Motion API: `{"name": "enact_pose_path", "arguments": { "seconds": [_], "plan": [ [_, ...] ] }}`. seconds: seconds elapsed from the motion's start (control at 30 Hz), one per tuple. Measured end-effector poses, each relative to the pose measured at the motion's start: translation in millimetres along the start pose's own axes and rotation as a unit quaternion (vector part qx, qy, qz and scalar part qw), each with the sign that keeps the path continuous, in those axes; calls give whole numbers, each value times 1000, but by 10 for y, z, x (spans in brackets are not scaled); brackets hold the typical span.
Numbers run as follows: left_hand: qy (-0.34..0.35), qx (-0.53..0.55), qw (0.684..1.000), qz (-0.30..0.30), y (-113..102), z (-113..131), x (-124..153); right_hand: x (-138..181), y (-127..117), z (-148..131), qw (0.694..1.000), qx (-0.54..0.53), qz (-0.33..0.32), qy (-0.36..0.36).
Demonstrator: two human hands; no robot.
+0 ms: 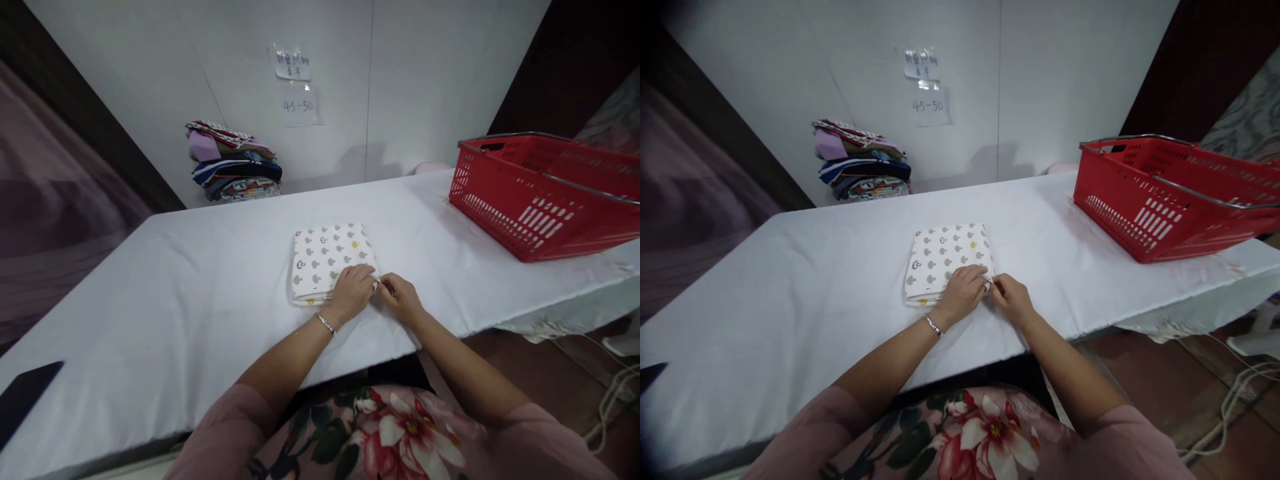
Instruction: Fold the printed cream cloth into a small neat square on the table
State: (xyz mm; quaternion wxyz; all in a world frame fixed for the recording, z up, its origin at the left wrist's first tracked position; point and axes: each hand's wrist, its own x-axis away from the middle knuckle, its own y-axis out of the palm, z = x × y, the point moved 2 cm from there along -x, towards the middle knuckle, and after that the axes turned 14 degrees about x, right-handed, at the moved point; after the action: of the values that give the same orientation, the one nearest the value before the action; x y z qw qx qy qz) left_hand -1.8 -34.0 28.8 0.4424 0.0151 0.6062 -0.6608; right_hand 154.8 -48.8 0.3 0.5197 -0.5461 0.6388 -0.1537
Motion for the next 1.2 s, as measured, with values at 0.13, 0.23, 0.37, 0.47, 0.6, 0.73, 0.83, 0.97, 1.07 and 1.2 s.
{"name": "enact_pose_path", "arguments": {
  "seconds": [0.13,0.23,0.37,0.47,0.6,0.73,0.83,0.97,1.07,1.2],
  "plan": [
    [9,-14,1000,1,-4,-3,-9,3,0,1,1000,-21,3,-3],
    [18,-19,1000,8,-10,-1,-17,1,1,-3,999,-31,6,-7],
    [8,-24,1000,14,-12,-2,-25,0,1,-8,999,-43,4,-4],
    [13,-20,1000,10,-4,-8,-16,1,0,-14,998,-57,-20,3],
    [17,-13,999,24,2,-26,-2,0,5,-16,996,-79,-40,14],
    [17,-9,999,33,9,-35,4,-6,15,-12,996,-88,-29,18],
    [17,-4,999,36,24,-38,11,-11,14,-18,997,-71,-30,18],
    [22,2,999,38,45,-28,18,-15,16,-19,999,-20,-36,24],
    [23,0,999,36,42,-5,22,-14,26,-9,999,0,-30,28],
    [15,-5,999,33,25,19,38,-12,29,3,998,-29,-30,50]
  ]
}}
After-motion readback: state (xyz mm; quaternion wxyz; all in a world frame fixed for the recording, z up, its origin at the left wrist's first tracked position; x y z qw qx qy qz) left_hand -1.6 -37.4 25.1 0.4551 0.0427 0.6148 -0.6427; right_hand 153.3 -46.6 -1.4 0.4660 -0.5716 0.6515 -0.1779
